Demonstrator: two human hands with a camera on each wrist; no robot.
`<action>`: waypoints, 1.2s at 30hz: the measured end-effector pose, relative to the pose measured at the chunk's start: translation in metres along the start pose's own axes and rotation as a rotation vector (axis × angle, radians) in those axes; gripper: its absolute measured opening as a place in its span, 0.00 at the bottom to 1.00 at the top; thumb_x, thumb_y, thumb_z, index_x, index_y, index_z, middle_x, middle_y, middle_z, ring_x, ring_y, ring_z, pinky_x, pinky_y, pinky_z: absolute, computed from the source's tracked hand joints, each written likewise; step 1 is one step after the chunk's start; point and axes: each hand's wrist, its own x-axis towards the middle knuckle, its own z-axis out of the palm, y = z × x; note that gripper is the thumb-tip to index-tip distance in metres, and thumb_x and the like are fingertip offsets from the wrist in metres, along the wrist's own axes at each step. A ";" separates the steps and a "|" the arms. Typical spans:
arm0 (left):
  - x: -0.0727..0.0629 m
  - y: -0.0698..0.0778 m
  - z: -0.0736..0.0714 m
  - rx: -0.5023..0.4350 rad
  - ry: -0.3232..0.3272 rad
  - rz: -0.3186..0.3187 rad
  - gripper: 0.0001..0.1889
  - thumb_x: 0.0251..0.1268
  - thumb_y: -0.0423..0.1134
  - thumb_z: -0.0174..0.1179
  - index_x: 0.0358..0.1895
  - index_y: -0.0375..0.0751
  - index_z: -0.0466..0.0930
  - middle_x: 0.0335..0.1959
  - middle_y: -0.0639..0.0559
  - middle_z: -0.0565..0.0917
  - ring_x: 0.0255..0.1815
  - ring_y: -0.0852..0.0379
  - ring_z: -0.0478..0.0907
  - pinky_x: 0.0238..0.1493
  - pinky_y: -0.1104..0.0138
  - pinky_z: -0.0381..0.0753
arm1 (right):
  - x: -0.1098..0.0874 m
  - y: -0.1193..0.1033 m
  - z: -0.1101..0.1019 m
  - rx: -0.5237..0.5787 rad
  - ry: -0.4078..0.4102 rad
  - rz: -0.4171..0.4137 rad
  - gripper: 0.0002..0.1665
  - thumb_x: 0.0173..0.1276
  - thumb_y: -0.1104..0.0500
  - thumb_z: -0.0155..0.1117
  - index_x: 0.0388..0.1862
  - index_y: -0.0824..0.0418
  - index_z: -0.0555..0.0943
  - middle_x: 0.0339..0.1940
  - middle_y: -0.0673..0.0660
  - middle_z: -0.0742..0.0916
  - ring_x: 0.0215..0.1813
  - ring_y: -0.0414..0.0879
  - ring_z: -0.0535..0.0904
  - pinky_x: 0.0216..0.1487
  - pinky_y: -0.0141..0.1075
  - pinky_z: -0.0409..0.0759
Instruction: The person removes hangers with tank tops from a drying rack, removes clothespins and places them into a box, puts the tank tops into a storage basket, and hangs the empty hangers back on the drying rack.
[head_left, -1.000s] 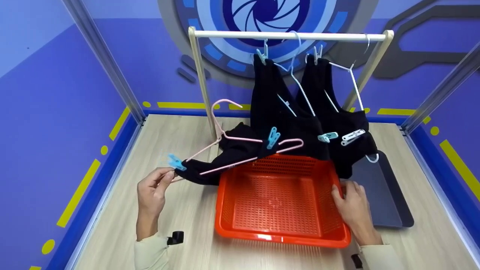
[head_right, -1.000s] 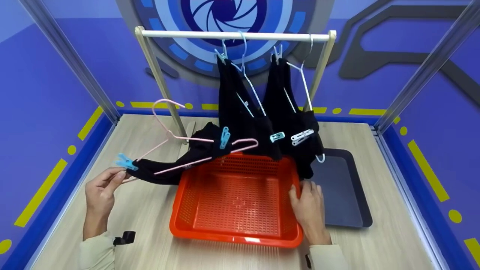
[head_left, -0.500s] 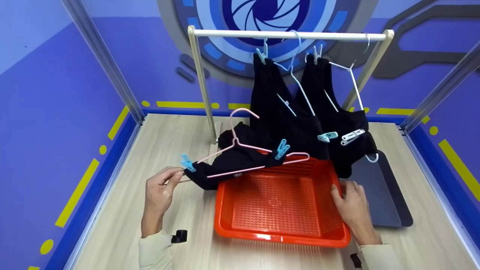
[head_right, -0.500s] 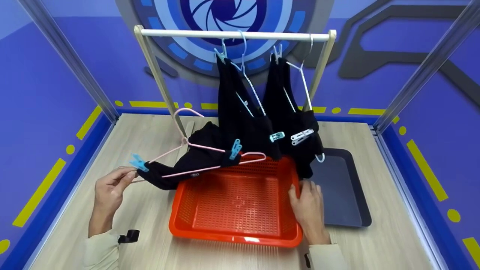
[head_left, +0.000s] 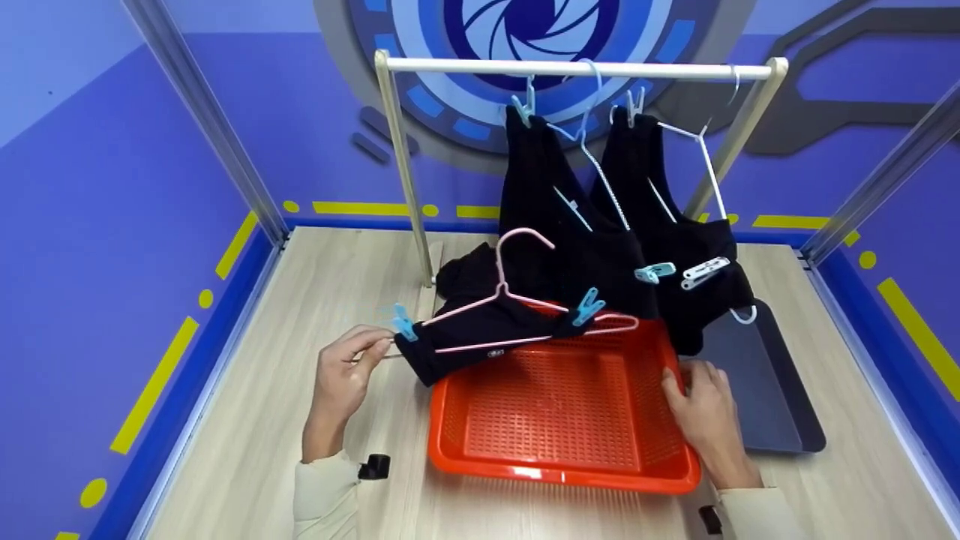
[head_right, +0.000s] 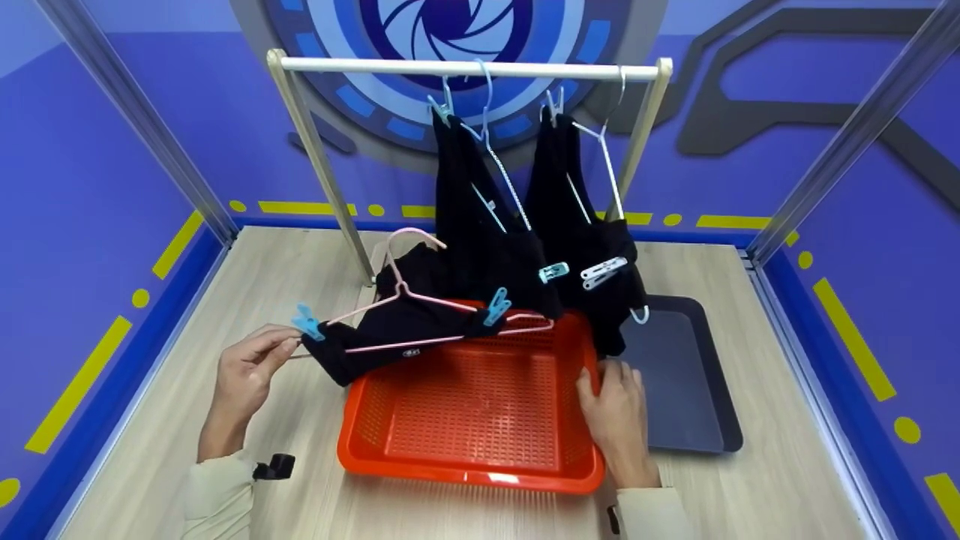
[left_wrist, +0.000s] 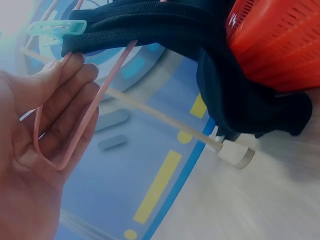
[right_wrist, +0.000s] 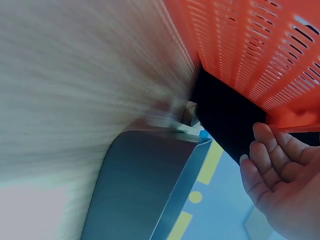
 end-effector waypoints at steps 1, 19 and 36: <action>0.000 0.000 0.002 -0.004 -0.001 0.000 0.12 0.65 0.14 0.64 0.42 0.31 0.91 0.39 0.41 0.90 0.41 0.52 0.87 0.46 0.74 0.83 | 0.000 0.000 0.000 0.002 -0.003 0.002 0.15 0.79 0.57 0.63 0.47 0.71 0.81 0.45 0.67 0.84 0.47 0.63 0.75 0.46 0.59 0.75; 0.017 -0.005 0.038 -0.067 -0.050 -0.019 0.10 0.67 0.18 0.65 0.44 0.32 0.91 0.41 0.43 0.90 0.41 0.47 0.87 0.47 0.72 0.83 | 0.000 -0.002 -0.001 0.014 -0.009 0.015 0.15 0.79 0.57 0.63 0.48 0.71 0.81 0.44 0.66 0.84 0.47 0.61 0.75 0.46 0.58 0.74; 0.025 -0.004 0.066 -0.110 -0.122 -0.086 0.07 0.72 0.25 0.66 0.46 0.32 0.91 0.42 0.44 0.90 0.42 0.47 0.85 0.49 0.70 0.82 | 0.000 -0.002 -0.001 0.000 -0.030 0.040 0.16 0.79 0.57 0.61 0.50 0.71 0.81 0.45 0.66 0.84 0.47 0.59 0.74 0.47 0.56 0.74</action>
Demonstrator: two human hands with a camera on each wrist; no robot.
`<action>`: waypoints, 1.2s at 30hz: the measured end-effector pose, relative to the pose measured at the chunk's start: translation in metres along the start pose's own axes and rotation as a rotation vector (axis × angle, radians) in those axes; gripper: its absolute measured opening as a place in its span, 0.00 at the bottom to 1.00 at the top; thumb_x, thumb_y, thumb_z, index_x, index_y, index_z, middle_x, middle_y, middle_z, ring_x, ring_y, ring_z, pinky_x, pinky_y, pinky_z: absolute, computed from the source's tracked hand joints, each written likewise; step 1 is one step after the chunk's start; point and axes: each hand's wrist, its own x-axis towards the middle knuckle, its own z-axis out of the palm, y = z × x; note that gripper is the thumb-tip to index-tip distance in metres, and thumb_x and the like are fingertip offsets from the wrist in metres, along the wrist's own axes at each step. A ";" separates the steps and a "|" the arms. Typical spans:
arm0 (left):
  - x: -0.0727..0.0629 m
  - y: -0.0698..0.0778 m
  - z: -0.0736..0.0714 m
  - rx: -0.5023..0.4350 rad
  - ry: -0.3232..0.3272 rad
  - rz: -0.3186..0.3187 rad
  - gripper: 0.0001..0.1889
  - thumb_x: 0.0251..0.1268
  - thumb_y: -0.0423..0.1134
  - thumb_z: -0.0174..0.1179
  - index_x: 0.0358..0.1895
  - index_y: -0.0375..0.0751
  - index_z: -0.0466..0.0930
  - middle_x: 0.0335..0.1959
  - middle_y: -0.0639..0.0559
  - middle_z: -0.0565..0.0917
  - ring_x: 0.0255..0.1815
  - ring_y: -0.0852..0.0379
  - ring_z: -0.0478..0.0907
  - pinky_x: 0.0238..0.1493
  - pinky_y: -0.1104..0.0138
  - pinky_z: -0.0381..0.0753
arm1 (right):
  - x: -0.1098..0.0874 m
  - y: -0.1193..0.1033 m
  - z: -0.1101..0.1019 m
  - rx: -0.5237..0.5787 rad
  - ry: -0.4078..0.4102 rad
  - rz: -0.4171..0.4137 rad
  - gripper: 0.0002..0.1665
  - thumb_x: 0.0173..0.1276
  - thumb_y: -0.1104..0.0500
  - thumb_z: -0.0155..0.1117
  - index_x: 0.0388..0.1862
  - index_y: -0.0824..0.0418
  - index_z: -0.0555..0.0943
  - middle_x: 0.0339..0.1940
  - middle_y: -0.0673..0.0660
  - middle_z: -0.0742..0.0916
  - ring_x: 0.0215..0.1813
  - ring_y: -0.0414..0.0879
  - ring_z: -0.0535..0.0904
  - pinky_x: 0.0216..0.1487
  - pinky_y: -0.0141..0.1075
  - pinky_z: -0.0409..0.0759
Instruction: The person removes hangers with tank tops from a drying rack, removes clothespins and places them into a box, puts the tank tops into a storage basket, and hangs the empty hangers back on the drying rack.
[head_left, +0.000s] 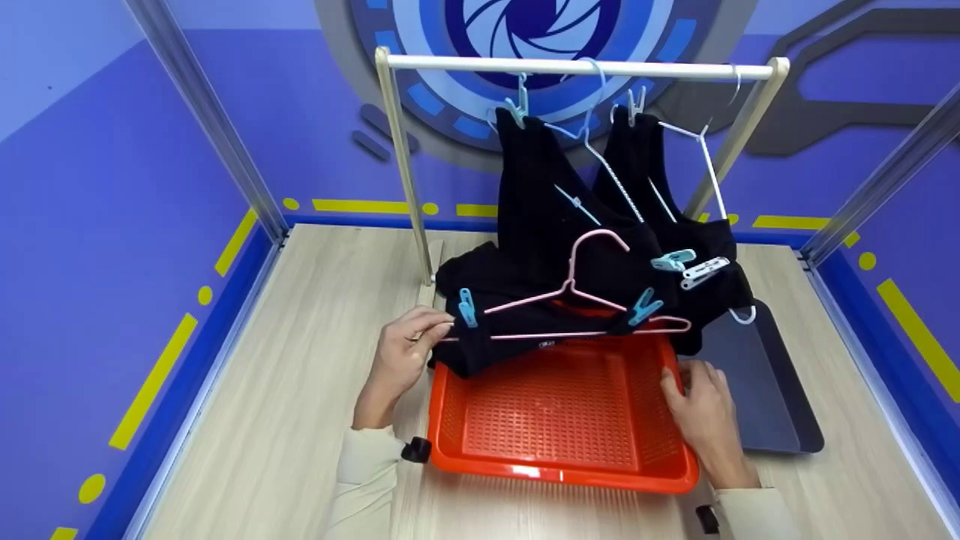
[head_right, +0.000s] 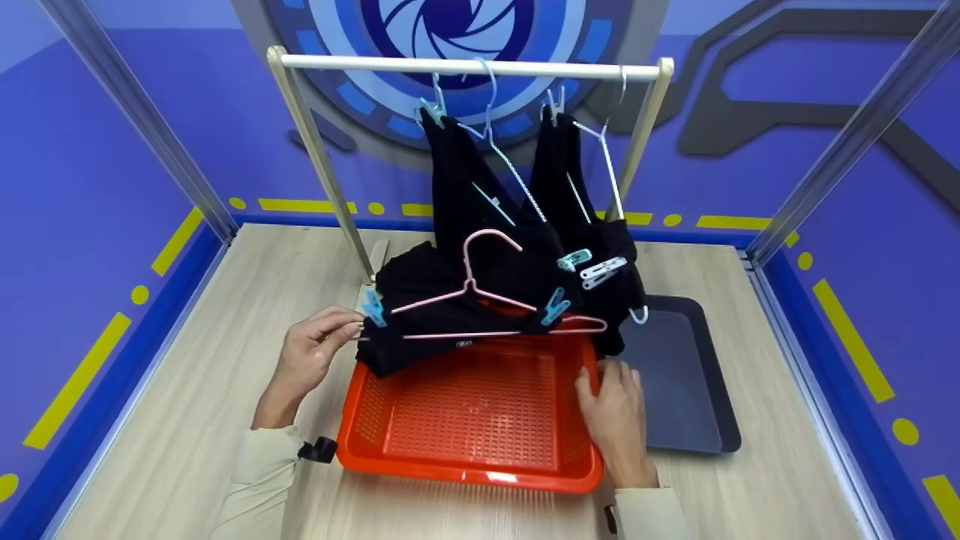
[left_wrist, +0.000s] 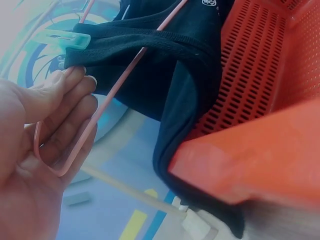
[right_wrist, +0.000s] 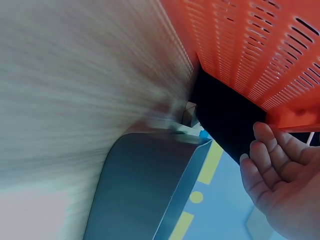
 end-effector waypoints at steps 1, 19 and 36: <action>0.000 0.000 0.001 -0.006 -0.006 -0.007 0.07 0.72 0.25 0.66 0.46 0.32 0.91 0.42 0.45 0.90 0.43 0.47 0.85 0.49 0.69 0.83 | 0.000 0.000 0.000 -0.003 -0.003 0.005 0.16 0.80 0.56 0.61 0.50 0.71 0.81 0.45 0.66 0.84 0.47 0.59 0.74 0.47 0.56 0.75; 0.002 -0.009 0.014 -0.033 -0.073 -0.079 0.07 0.74 0.26 0.64 0.46 0.31 0.91 0.45 0.43 0.89 0.49 0.44 0.85 0.55 0.66 0.83 | 0.000 0.001 0.000 0.012 0.006 -0.009 0.15 0.80 0.57 0.62 0.49 0.71 0.81 0.44 0.66 0.84 0.47 0.60 0.75 0.48 0.56 0.74; -0.004 -0.008 0.008 0.136 -0.162 -0.169 0.08 0.73 0.28 0.65 0.49 0.33 0.92 0.44 0.45 0.89 0.49 0.45 0.86 0.54 0.62 0.84 | 0.001 0.001 0.002 0.019 0.033 -0.016 0.15 0.78 0.58 0.64 0.47 0.71 0.82 0.42 0.66 0.85 0.46 0.61 0.76 0.48 0.56 0.74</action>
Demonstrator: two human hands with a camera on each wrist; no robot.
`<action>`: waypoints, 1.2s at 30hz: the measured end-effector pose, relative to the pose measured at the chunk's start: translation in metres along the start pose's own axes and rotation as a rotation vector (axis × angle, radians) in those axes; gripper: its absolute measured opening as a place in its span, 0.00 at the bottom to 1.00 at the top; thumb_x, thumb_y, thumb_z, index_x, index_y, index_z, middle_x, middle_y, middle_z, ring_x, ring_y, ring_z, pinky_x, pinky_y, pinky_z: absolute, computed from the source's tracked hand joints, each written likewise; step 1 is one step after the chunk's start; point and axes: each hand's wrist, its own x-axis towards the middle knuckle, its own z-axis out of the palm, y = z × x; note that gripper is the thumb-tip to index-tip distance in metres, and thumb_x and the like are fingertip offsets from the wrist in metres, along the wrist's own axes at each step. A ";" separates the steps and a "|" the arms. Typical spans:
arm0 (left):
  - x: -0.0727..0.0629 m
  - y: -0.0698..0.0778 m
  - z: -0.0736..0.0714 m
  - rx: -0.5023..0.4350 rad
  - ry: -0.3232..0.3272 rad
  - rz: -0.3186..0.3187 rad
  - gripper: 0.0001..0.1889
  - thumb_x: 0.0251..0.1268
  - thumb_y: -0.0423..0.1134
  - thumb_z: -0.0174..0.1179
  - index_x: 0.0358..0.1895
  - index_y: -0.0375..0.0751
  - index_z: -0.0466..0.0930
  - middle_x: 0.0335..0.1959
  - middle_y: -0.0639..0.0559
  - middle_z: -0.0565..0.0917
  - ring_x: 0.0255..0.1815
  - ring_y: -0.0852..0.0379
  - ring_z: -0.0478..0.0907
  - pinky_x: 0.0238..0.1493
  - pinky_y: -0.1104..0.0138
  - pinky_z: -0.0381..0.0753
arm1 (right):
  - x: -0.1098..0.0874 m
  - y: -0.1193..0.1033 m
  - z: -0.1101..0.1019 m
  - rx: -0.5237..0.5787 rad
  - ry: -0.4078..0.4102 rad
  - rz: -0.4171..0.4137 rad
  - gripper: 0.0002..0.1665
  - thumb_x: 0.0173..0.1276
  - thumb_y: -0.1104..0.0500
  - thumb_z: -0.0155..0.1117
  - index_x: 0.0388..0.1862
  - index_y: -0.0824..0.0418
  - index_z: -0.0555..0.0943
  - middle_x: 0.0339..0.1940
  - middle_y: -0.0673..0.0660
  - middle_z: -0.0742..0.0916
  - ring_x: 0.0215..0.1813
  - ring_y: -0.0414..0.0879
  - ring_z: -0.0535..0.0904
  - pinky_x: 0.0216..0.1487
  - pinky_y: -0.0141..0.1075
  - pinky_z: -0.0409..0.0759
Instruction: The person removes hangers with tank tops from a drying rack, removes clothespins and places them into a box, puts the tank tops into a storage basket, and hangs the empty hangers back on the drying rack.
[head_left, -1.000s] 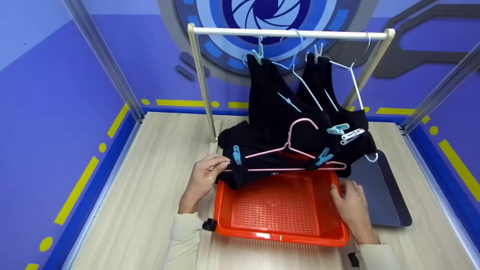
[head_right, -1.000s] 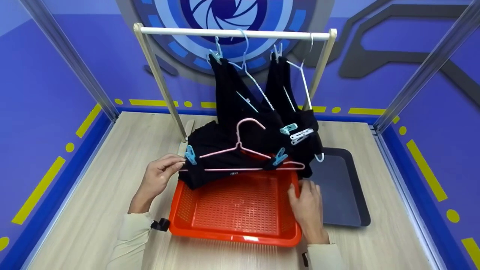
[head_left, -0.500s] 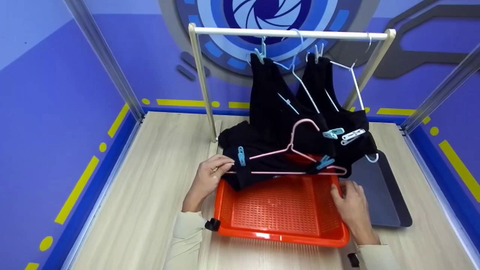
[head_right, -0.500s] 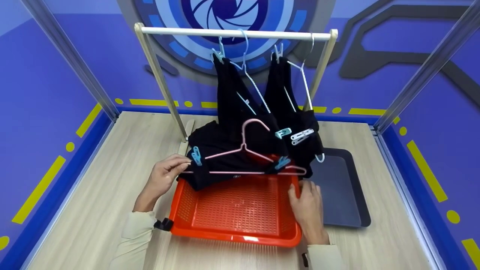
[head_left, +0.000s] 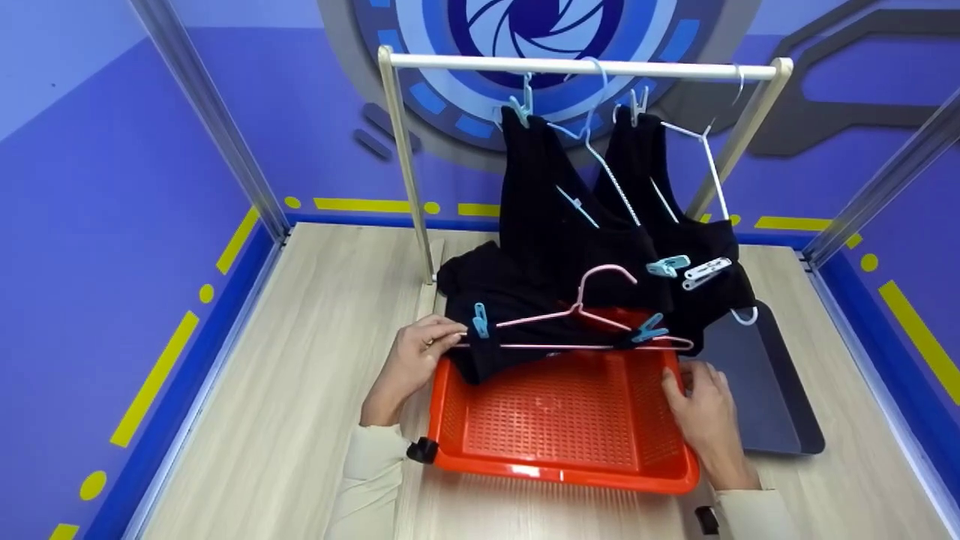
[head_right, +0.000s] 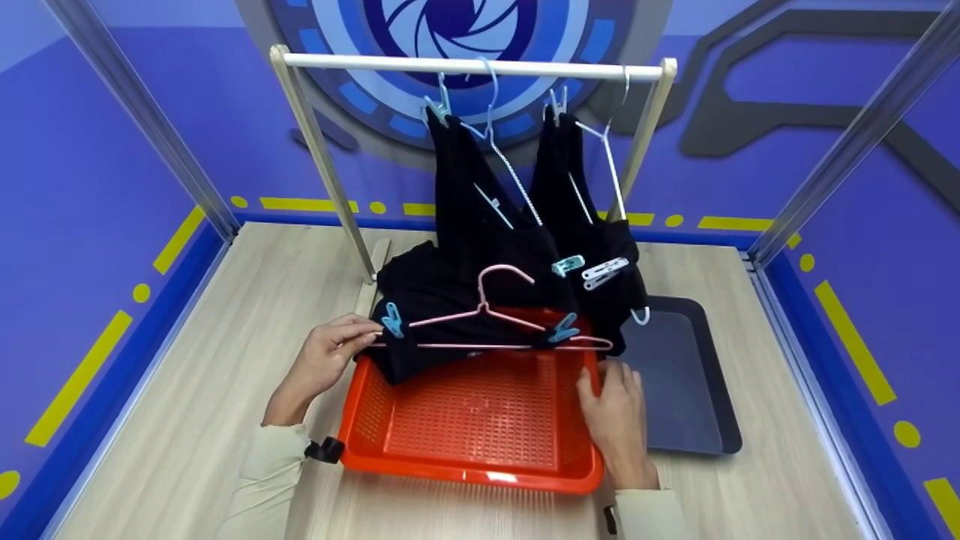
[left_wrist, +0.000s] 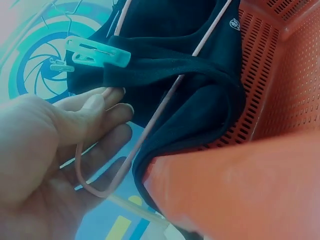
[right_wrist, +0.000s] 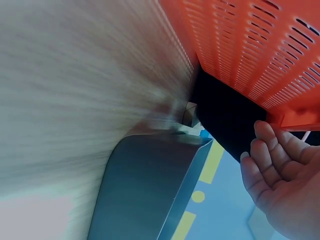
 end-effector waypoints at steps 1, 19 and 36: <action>0.000 0.000 0.000 0.015 -0.003 -0.005 0.08 0.73 0.28 0.65 0.49 0.33 0.92 0.44 0.45 0.89 0.49 0.45 0.86 0.53 0.61 0.85 | 0.000 0.000 0.000 0.003 0.000 0.001 0.14 0.78 0.58 0.64 0.47 0.71 0.82 0.42 0.66 0.85 0.46 0.61 0.76 0.48 0.56 0.74; -0.006 0.004 0.000 0.126 -0.003 -0.022 0.08 0.73 0.28 0.65 0.48 0.34 0.92 0.44 0.45 0.91 0.47 0.46 0.88 0.53 0.55 0.86 | 0.001 0.000 0.001 0.020 -0.016 0.013 0.16 0.79 0.57 0.64 0.48 0.71 0.82 0.44 0.67 0.85 0.48 0.62 0.76 0.51 0.57 0.74; -0.007 0.008 0.002 0.036 -0.023 -0.067 0.10 0.74 0.26 0.63 0.51 0.32 0.91 0.45 0.44 0.91 0.46 0.48 0.90 0.55 0.59 0.86 | 0.007 -0.005 -0.015 0.018 0.006 -0.052 0.15 0.76 0.60 0.68 0.50 0.73 0.82 0.46 0.69 0.83 0.50 0.66 0.78 0.52 0.60 0.75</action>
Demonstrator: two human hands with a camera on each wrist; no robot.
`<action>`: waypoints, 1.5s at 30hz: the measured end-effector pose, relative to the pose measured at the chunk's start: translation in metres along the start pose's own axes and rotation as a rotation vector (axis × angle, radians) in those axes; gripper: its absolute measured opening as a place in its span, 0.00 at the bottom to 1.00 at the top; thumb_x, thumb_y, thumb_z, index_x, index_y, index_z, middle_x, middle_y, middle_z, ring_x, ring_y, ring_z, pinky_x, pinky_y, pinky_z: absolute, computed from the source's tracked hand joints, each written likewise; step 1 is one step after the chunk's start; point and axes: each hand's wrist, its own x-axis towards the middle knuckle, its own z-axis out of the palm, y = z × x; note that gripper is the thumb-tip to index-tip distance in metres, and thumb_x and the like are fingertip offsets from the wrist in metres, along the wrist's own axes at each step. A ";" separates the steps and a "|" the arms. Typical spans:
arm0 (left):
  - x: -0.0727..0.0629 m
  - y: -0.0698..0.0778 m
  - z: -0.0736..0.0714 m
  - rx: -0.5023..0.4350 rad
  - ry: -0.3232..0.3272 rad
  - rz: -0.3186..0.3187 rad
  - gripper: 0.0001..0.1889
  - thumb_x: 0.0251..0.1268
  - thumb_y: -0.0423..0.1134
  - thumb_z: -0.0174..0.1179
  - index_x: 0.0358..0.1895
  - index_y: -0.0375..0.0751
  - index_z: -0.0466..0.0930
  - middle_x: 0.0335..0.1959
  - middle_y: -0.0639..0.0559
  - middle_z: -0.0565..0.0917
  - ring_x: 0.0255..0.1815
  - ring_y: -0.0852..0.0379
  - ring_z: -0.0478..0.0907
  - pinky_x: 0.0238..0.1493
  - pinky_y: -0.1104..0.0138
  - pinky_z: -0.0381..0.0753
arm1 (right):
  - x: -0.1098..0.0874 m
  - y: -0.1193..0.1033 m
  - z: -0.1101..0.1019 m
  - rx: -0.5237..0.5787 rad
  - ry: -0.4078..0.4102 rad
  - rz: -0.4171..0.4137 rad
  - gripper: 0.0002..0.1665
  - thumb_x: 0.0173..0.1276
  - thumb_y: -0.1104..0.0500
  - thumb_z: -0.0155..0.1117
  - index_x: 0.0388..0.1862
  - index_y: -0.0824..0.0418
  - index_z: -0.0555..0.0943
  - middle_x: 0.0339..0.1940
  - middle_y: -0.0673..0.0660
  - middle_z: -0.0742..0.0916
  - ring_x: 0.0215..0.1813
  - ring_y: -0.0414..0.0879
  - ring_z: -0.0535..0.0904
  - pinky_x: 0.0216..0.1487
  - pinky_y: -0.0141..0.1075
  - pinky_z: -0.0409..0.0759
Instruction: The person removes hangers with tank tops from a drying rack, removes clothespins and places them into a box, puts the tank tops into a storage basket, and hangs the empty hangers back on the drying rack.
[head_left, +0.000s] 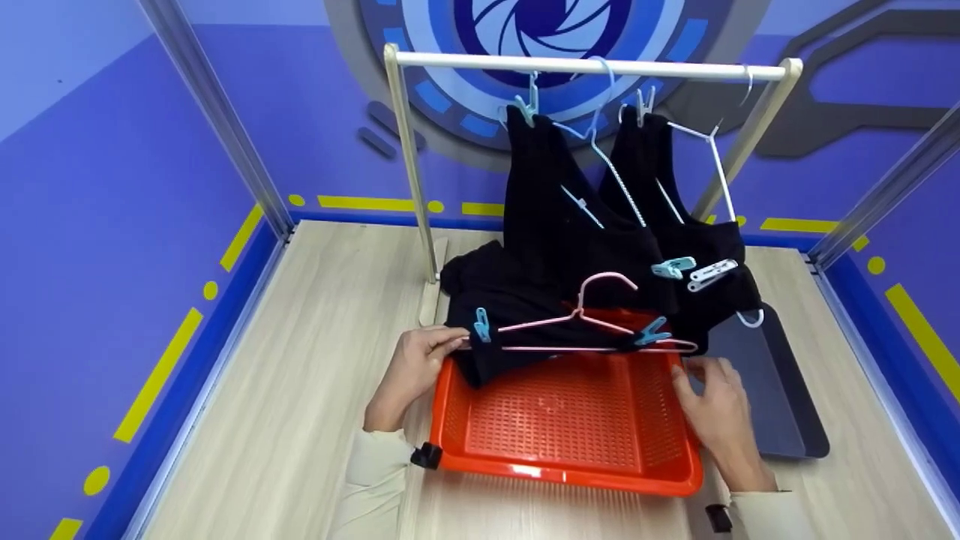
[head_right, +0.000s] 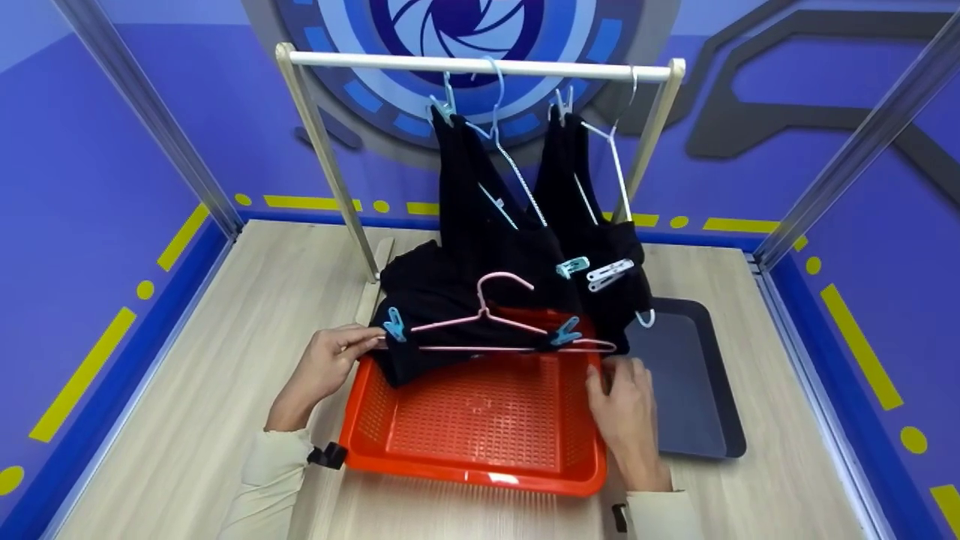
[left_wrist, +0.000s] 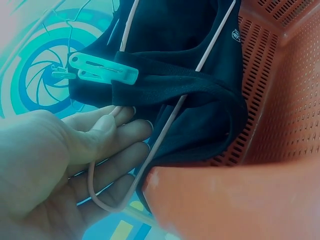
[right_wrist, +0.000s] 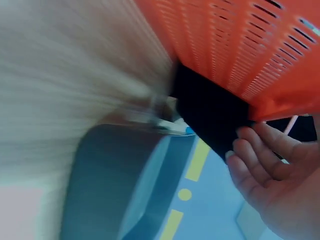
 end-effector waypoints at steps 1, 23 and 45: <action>0.000 0.000 0.000 -0.002 0.001 0.002 0.10 0.74 0.26 0.63 0.51 0.32 0.91 0.44 0.44 0.91 0.46 0.48 0.90 0.54 0.59 0.86 | 0.001 -0.002 -0.002 0.012 0.032 -0.020 0.14 0.75 0.61 0.69 0.49 0.73 0.82 0.46 0.69 0.83 0.50 0.66 0.79 0.53 0.60 0.75; -0.001 -0.006 0.003 0.010 0.013 0.050 0.09 0.74 0.26 0.64 0.50 0.30 0.91 0.43 0.44 0.91 0.45 0.47 0.90 0.53 0.58 0.87 | 0.020 -0.028 -0.002 0.330 0.028 -0.146 0.32 0.68 0.71 0.75 0.70 0.71 0.78 0.62 0.68 0.85 0.60 0.32 0.79 0.63 0.19 0.70; -0.002 -0.005 0.002 -0.006 0.007 0.020 0.09 0.74 0.27 0.64 0.51 0.31 0.91 0.44 0.45 0.91 0.46 0.49 0.90 0.54 0.59 0.86 | 0.027 -0.026 -0.002 0.263 0.061 -0.348 0.21 0.62 0.75 0.78 0.53 0.67 0.85 0.46 0.57 0.91 0.46 0.38 0.85 0.52 0.19 0.76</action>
